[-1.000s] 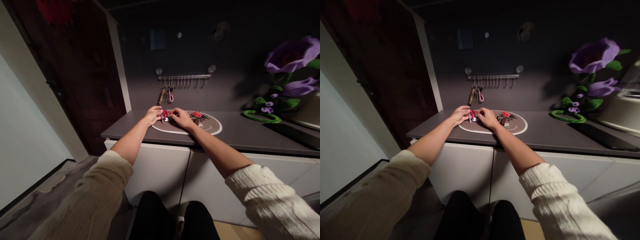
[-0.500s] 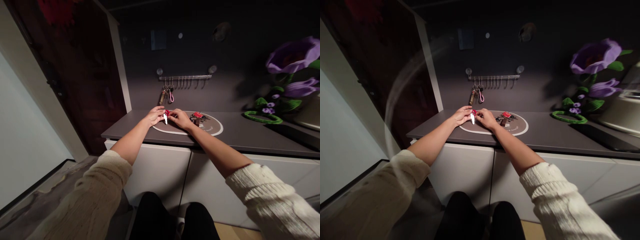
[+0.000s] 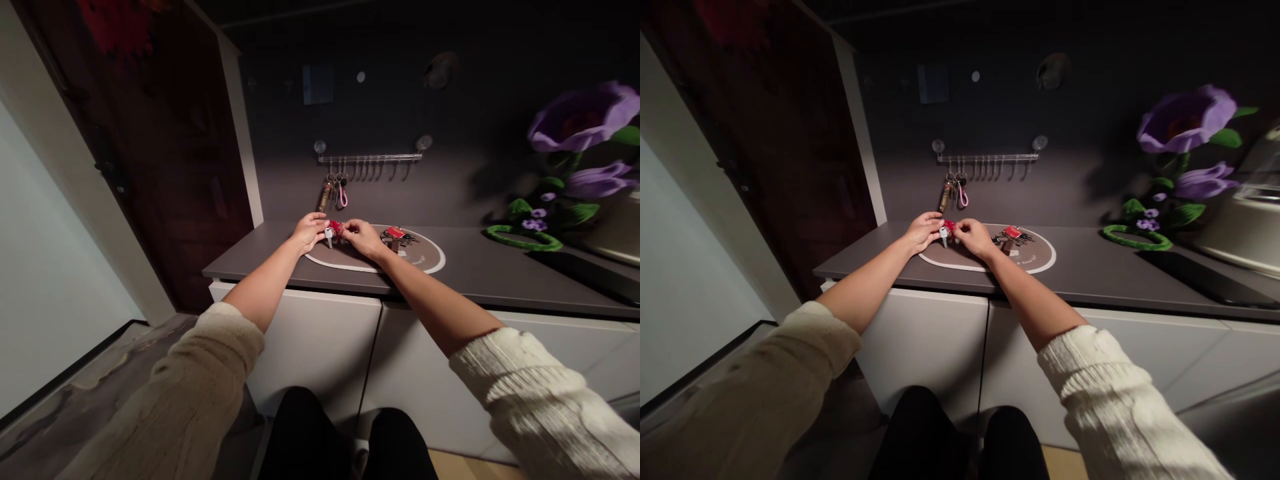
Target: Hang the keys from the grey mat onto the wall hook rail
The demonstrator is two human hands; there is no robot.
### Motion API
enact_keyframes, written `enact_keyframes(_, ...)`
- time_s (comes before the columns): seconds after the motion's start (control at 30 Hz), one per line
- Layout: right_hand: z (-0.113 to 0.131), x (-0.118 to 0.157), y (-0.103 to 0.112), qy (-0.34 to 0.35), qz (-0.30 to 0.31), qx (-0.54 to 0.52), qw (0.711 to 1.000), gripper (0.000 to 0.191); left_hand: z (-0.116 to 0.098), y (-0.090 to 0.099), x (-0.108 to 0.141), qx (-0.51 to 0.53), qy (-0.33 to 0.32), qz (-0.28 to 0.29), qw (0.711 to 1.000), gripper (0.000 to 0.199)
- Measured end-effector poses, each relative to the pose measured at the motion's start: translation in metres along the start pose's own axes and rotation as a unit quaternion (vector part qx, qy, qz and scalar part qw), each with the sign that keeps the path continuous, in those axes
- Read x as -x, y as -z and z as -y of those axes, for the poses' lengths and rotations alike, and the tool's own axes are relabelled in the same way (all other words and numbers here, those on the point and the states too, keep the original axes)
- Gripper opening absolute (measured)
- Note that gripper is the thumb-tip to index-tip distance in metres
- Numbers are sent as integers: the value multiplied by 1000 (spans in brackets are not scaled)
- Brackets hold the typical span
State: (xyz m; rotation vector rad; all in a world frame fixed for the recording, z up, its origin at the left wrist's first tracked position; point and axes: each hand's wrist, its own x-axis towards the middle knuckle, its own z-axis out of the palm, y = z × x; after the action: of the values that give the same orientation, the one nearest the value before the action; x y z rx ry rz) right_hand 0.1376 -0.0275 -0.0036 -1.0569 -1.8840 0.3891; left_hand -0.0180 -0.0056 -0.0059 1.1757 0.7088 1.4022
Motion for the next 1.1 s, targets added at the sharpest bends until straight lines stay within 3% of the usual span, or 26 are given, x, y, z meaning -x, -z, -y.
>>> enact_keyframes(0.17, 1, -2, -1, -66, 3, -199, 978, 12, 1, -1, 0, -20, -4, -6, 1000, 20)
enact_keyframes(0.43, -4, -9, 0, -100, 1, -366, 925, 16, 1, -2, 1, -14, 9, 18, 1000, 21)
enact_keyframes(0.63, -2, -8, 5, -103, -13, -409, 906, 24, 2, -3, 4, -9, 19, 57, 998, 18)
enact_keyframes(1.1, 5, -8, 14, -102, -20, -528, 843, 21, -1, -14, 9, 3, 53, 132, 990, 28)
